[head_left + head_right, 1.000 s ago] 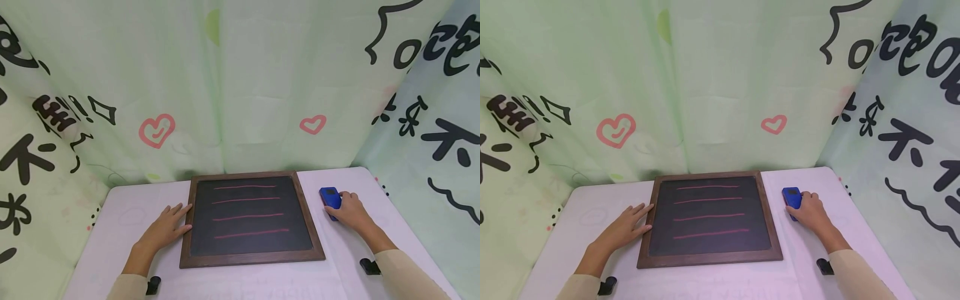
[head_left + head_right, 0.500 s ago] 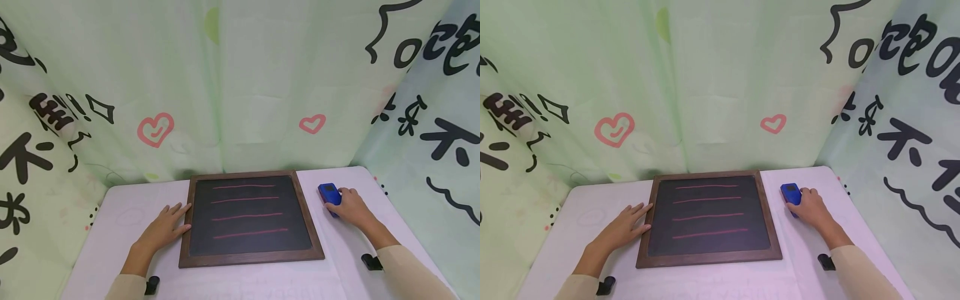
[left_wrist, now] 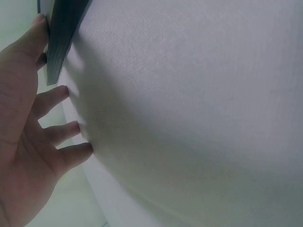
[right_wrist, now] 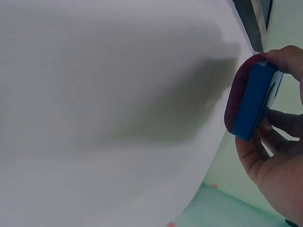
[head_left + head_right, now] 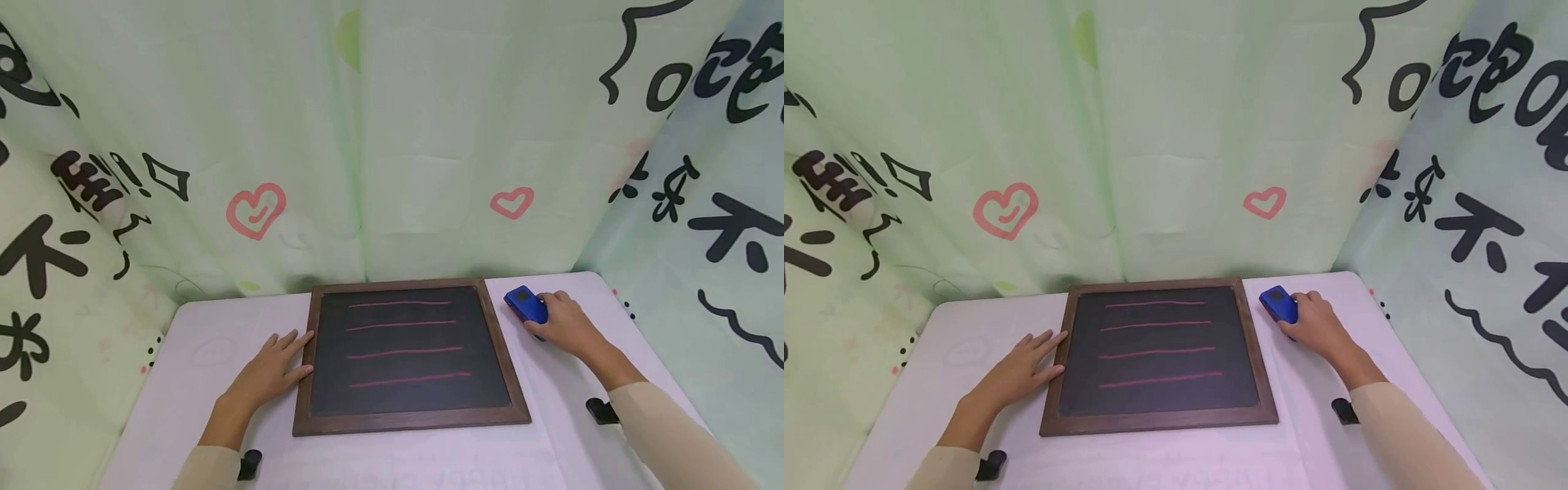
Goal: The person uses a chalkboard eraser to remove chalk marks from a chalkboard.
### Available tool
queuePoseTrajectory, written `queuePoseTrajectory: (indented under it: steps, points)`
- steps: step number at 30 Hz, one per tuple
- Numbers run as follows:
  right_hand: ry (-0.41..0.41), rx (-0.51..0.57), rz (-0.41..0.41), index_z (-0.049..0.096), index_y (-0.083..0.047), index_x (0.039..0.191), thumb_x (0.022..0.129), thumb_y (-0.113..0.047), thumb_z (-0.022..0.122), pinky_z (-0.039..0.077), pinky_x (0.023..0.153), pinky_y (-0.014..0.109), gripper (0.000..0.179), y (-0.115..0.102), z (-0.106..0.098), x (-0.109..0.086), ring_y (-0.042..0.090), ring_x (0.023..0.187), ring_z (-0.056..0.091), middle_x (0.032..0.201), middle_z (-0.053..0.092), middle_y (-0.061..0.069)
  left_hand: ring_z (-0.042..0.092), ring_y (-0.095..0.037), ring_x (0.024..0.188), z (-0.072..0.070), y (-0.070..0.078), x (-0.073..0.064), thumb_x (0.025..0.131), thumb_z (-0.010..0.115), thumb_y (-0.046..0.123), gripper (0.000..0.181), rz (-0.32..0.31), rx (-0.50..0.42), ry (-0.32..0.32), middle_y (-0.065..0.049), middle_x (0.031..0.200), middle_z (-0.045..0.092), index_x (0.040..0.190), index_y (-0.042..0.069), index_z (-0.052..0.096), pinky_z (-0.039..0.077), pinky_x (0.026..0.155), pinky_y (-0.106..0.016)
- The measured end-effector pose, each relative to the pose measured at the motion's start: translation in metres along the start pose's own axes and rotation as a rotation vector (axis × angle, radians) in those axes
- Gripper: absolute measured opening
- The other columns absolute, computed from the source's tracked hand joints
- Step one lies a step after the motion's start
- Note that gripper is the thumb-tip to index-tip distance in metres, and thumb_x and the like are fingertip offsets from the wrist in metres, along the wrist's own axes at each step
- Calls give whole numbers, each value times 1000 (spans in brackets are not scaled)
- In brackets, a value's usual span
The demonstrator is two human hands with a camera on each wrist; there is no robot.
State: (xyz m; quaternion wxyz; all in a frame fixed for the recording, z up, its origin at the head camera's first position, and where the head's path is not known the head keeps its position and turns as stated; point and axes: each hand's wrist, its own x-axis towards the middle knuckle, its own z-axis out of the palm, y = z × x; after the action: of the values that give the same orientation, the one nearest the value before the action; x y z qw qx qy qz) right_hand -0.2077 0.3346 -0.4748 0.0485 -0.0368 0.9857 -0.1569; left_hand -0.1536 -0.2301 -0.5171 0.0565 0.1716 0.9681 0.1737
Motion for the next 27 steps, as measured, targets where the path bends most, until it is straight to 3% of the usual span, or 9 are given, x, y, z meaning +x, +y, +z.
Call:
queuePoseTrajectory:
  steps: [11,20,27]
  points:
    - [18,-81,-200,48,11,145,92,-19,76,50,97,67,67,-15,-4,18,54,117,56,134,51,35,34,-62,144,1,0,1,100,65,47,70,-15,-4,-14,-24,160,42,160,20,40,40,104,-76]
    - [7,-87,-300,49,8,148,93,-4,72,50,101,62,60,-35,-6,29,51,121,52,136,52,30,34,-63,143,1,0,2,100,66,45,69,-12,-4,-9,-25,159,43,160,20,41,41,102,-76]
    - [3,-129,-351,53,6,146,93,-1,72,48,102,61,57,-43,-1,40,48,122,52,134,55,29,35,-63,142,1,1,1,100,67,44,69,-10,5,-3,-26,158,44,159,18,43,41,102,-76]
